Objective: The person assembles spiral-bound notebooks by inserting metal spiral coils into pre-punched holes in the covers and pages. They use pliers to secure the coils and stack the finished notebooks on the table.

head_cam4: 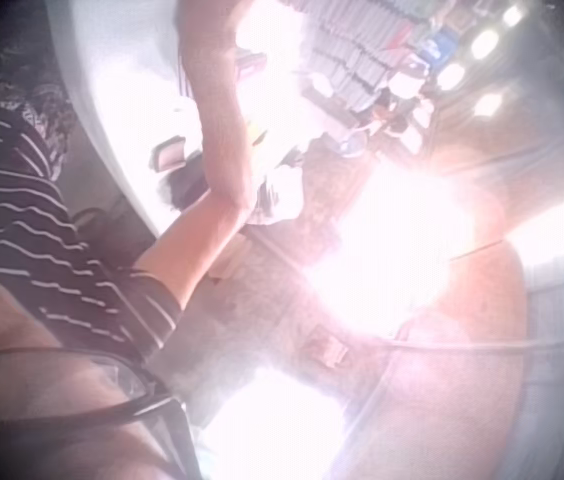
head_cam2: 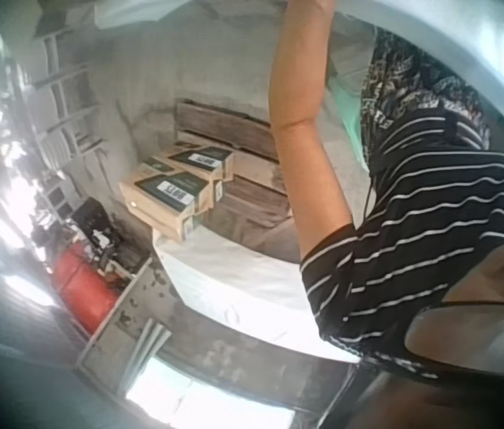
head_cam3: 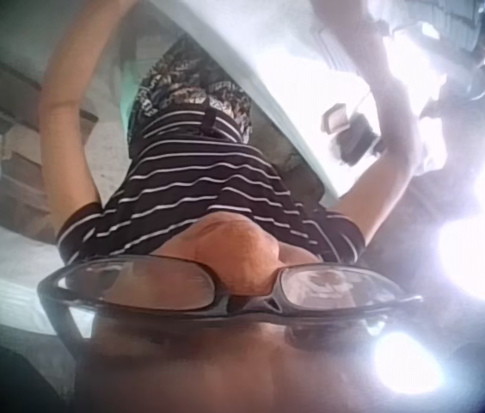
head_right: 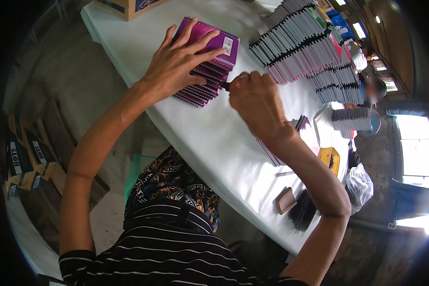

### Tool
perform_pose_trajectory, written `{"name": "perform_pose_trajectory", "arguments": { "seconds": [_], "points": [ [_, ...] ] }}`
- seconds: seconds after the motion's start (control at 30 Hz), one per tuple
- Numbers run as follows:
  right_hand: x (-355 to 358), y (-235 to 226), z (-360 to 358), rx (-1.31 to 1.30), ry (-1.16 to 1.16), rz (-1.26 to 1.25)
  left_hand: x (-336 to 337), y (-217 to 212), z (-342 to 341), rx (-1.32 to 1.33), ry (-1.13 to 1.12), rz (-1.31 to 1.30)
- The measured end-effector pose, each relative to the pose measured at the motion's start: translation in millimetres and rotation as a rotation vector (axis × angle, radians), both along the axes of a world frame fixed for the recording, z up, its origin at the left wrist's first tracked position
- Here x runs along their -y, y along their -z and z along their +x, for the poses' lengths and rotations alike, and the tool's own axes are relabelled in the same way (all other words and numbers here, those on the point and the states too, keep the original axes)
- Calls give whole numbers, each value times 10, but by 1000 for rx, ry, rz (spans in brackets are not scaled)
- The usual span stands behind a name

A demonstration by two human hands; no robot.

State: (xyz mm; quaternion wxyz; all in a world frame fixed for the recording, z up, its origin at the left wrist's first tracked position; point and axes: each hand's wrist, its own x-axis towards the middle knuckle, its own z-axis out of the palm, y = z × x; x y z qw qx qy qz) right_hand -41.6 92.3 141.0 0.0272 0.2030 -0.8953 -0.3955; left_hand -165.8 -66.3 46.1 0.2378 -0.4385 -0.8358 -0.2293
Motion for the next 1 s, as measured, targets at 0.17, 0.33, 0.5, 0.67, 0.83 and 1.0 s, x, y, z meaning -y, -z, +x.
{"name": "perform_pose_trajectory", "arguments": {
  "seconds": [0.17, 0.33, 0.5, 0.67, 0.83, 1.0],
  "points": [
    [-191, -67, 6, -75, -315, -200, -11, 59, 49, -55, 10, 63],
    [-290, 45, -36, -86, -383, -33, -43, 61, 49, -61, 9, 68],
    [97, 241, 150, 77, 316, -16, -35, 69, 31, -48, 0, 27],
    [2, -8, 97, -54, -78, -161, -8, 96, 106, -79, 1, 65],
    [-189, 93, 23, -91, -305, -206, -28, 152, 114, -60, -17, 52],
    [-274, 127, -65, -99, -450, -77, -45, 146, 114, -55, -4, 61]
  ]
}}
